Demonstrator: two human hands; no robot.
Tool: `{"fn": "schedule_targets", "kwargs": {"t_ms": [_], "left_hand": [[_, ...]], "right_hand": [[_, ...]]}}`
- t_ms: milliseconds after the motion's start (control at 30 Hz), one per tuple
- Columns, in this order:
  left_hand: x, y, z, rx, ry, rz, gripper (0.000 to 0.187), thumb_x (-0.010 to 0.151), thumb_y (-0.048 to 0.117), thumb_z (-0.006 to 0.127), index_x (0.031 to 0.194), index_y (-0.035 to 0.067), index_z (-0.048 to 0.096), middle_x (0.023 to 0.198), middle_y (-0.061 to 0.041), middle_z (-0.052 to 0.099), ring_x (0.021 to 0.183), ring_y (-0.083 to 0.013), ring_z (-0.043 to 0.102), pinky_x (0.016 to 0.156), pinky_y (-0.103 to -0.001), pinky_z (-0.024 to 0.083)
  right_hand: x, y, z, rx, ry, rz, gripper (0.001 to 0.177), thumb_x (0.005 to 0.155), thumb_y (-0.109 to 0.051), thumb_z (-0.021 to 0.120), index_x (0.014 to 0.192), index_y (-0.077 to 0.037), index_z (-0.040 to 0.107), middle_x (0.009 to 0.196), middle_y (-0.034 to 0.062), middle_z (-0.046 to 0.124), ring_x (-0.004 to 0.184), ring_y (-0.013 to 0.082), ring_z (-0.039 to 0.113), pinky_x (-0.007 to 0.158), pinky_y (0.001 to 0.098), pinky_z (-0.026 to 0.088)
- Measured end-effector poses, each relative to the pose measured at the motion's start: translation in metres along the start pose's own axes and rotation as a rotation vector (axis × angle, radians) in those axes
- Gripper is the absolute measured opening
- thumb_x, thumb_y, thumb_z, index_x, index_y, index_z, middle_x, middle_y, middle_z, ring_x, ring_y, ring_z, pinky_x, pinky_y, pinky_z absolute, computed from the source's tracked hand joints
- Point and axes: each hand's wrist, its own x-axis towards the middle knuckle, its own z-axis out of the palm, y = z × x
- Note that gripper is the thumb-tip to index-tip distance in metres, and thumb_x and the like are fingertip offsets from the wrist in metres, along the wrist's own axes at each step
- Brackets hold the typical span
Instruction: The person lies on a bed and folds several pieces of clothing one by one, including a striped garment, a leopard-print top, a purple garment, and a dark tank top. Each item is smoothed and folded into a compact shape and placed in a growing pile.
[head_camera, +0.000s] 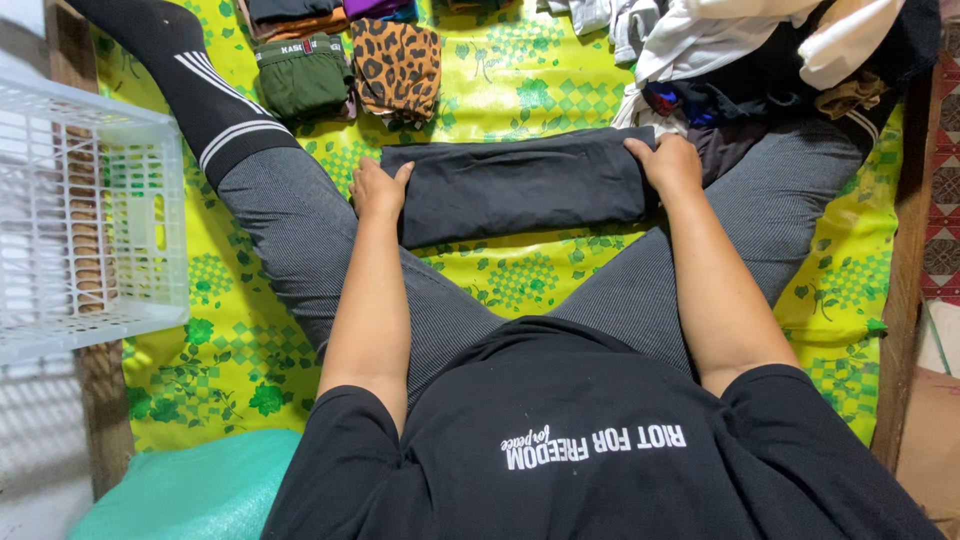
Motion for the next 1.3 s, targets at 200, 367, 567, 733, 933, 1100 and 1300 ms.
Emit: {"fn": "schedule_targets", "kwargs": {"t_ms": [200,367,567,733,933,1100,1300], "left_hand": [[0.003,-0.006,0.009,-0.156,-0.028,0.062,0.062,0.083,0.044,0.085,0.122,0.003,0.06,0.12,-0.022,0.068,0.113,-0.0399,0.065,0.095,-0.047,0.052],[-0.007,0.001,0.004,-0.494,-0.051,-0.071,0.053,0.084,0.03,0.081,0.122,0.011,0.05,0.11,-0.018,0.071,0.101,-0.0358,0.072,0.087,-0.045,0.055],[-0.022,0.014,-0.015,-0.235,0.063,-0.023,0.049,0.092,0.021,0.076,0.128,0.016,0.043,0.112,-0.02,0.069,0.102,-0.0397,0.066,0.086,-0.048,0.05],[-0.046,0.046,0.0,0.112,0.322,0.427,0.019,0.094,0.014,0.063,0.112,0.018,0.056,0.111,-0.018,0.062,0.102,-0.0365,0.06,0.083,-0.047,0.049],[-0.09,0.078,0.064,0.084,0.152,1.064,0.039,0.099,0.026,0.06,0.137,0.019,0.059,0.144,-0.011,0.05,0.142,-0.0339,0.043,0.123,-0.052,0.028],[-0.092,0.065,0.07,0.162,0.044,0.963,0.055,0.101,0.041,0.059,0.151,0.022,0.049,0.164,-0.006,0.035,0.156,-0.0303,0.024,0.127,-0.058,0.012],[-0.085,0.059,0.055,0.262,0.015,0.687,0.074,0.097,0.061,0.054,0.159,0.025,0.038,0.168,-0.009,0.021,0.155,-0.0388,0.009,0.122,-0.064,0.003]], "right_hand": [[-0.009,-0.006,-0.002,0.533,-0.198,0.091,0.039,0.083,-0.033,0.087,0.102,-0.002,0.077,0.097,0.0116,0.077,0.084,0.0215,0.072,0.075,0.0332,0.056],[-0.003,0.002,0.015,1.067,-0.225,0.114,0.034,0.079,-0.018,0.086,0.104,-0.001,0.069,0.098,0.005,0.076,0.084,0.0136,0.071,0.075,0.0271,0.057],[-0.006,-0.005,0.018,0.725,0.126,-0.131,0.031,0.091,-0.013,0.084,0.109,0.001,0.064,0.102,0.0125,0.074,0.093,0.0234,0.072,0.083,0.0344,0.055],[-0.037,-0.045,0.006,0.239,0.556,-0.573,0.033,0.088,-0.004,0.076,0.118,0.002,0.063,0.109,0.0239,0.061,0.105,0.0426,0.058,0.093,0.0483,0.045],[-0.083,-0.116,0.063,0.217,0.085,-0.928,0.037,0.094,-0.019,0.07,0.129,-0.008,0.066,0.13,0.0153,0.065,0.128,0.0339,0.058,0.113,0.0456,0.043],[-0.082,-0.103,0.085,-0.135,0.079,-0.843,0.065,0.102,-0.045,0.06,0.153,-0.007,0.048,0.163,0.0145,0.038,0.154,0.0323,0.027,0.124,0.0515,0.018],[-0.045,-0.056,0.058,-0.059,0.155,-0.47,0.072,0.105,-0.049,0.056,0.157,-0.002,0.04,0.167,0.021,0.027,0.155,0.0391,0.018,0.124,0.0518,0.012]]}}
